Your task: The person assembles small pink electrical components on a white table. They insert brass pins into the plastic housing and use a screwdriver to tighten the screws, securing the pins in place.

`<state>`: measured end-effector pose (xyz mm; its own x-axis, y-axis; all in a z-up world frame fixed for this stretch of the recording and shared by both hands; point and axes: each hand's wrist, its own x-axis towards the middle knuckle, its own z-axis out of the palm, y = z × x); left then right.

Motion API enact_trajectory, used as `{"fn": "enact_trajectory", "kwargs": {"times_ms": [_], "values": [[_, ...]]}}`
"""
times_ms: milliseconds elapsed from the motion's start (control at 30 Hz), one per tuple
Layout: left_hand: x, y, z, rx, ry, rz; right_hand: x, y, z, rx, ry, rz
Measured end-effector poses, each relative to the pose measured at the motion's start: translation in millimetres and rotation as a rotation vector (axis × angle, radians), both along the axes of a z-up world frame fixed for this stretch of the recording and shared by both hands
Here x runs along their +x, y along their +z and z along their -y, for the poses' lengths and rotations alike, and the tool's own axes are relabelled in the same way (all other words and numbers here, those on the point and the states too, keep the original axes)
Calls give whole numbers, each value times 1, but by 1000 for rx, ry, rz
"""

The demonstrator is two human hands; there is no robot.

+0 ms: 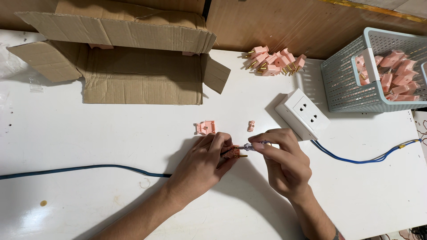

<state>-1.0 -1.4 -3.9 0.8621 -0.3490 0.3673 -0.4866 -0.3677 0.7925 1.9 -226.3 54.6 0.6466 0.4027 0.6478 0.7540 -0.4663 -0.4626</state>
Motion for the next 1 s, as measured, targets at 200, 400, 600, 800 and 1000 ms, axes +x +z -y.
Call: {"fn": "enact_trajectory", "kwargs": {"times_ms": [200, 400, 600, 800, 1000], "values": [[0, 1, -1, 1, -39, -66, 1, 5, -1, 13, -19, 20], [-1, -5, -1, 36, -25, -101, -4, -4, 8, 124, 90, -65], [-2, -3, 2, 76, 11, -4, -2, 3, 34, 343, -202, -30], [-4, 4, 0, 107, -27, -253, -2, -4, 47, 263, -289, -183], [1, 34, -8, 34, 9, -348, 0, 6, 49, 176, -322, -139]]}}
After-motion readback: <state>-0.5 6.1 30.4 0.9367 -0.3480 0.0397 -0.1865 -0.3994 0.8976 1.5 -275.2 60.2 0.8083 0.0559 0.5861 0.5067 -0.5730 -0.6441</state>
